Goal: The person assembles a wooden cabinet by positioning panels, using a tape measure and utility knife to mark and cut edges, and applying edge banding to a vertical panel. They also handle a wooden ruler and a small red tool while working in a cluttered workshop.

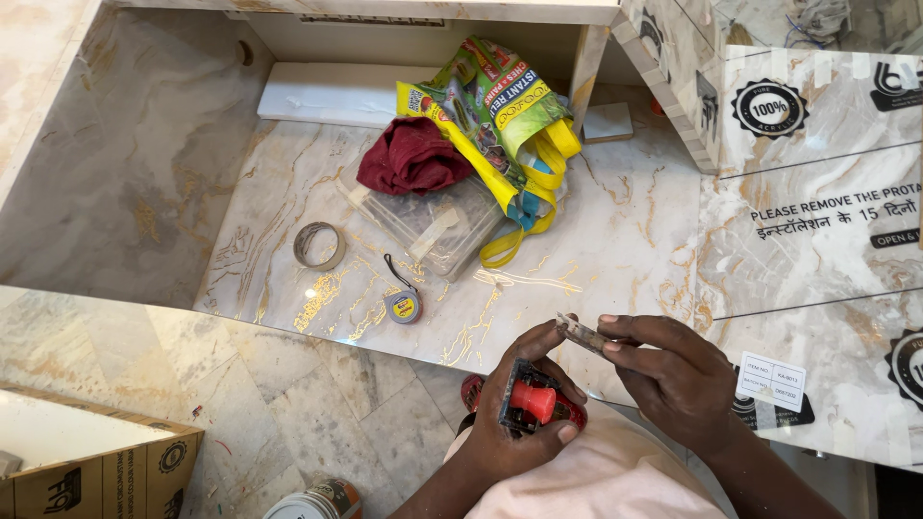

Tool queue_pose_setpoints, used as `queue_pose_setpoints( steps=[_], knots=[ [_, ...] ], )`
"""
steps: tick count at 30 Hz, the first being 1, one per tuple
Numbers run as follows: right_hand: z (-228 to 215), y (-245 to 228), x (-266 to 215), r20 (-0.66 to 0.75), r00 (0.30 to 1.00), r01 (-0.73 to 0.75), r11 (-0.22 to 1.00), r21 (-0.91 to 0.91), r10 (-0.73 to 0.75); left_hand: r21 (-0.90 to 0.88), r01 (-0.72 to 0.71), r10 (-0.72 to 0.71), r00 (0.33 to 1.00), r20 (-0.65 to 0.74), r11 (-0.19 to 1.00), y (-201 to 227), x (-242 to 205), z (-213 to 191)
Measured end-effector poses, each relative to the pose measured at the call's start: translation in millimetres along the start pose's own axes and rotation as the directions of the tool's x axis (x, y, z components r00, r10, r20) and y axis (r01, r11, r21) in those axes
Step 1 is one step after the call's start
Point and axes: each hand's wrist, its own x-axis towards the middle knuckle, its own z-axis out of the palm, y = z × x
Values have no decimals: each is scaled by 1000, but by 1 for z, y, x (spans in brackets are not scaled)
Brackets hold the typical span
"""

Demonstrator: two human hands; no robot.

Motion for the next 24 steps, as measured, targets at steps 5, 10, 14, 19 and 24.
queue_pose_setpoints(
  steps=[5,10,14,19,24],
  knots=[
    [-5,-1,4,72,995,75,995,-62,-70,-25,38,-38,999,-15,999,3,0,3],
    [-4,3,4,145,979,153,987,-51,-145,-19,-37,36,997,-70,999,7,-4,11],
    [11,10,-8,125,978,-198,931,306,166,-93,70,-88,973,-211,993,8,-13,16],
    [34,51,-12,365,723,-681,515,521,586,-255,76,-201,837,-509,964,-8,-22,26],
    [87,113,-21,552,538,-831,287,477,637,-215,148,-255,719,-646,965,-22,-46,13]
  ],
)
